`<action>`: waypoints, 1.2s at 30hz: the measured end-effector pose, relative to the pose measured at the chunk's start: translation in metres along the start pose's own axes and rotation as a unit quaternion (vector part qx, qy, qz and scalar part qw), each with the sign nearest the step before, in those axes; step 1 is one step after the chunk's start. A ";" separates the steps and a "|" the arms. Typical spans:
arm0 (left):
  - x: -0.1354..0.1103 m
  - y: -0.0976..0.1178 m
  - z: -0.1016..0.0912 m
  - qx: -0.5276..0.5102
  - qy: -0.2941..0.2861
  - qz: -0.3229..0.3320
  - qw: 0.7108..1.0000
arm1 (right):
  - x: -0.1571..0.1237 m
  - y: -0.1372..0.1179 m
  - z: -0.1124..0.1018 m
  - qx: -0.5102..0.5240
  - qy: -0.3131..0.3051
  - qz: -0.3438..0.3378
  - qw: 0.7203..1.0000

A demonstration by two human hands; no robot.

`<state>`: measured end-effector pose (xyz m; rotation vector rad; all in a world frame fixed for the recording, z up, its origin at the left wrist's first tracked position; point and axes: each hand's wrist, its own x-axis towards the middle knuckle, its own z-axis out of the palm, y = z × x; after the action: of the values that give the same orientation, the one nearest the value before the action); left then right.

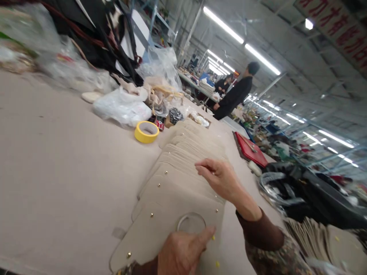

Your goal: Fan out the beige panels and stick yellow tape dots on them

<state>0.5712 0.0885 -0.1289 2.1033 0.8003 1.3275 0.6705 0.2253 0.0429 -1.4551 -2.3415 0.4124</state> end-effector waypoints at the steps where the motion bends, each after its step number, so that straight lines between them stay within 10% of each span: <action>1: 0.001 0.000 0.002 0.012 0.027 -0.009 1.000 | -0.027 0.008 -0.004 0.020 -0.002 0.028 0.999; 6: 0.009 0.014 -0.012 0.075 0.033 -0.002 0.997 | -0.141 0.032 0.007 0.102 0.018 0.043 0.994; 12: 0.010 0.035 -0.012 0.121 -0.044 -0.006 0.992 | -0.206 0.036 0.042 0.159 0.085 -0.014 0.983; 27: 0.014 0.062 0.007 0.227 -0.130 0.071 0.962 | -0.236 0.050 0.069 0.077 0.182 -0.087 0.976; 36: 0.047 0.054 0.000 0.190 -0.131 0.036 0.972 | -0.211 0.049 0.066 0.145 0.250 0.010 0.957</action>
<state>0.5979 0.0847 -0.0630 2.5610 0.9264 0.9543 0.7665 0.0522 -0.0668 -1.2648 -1.7836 0.3280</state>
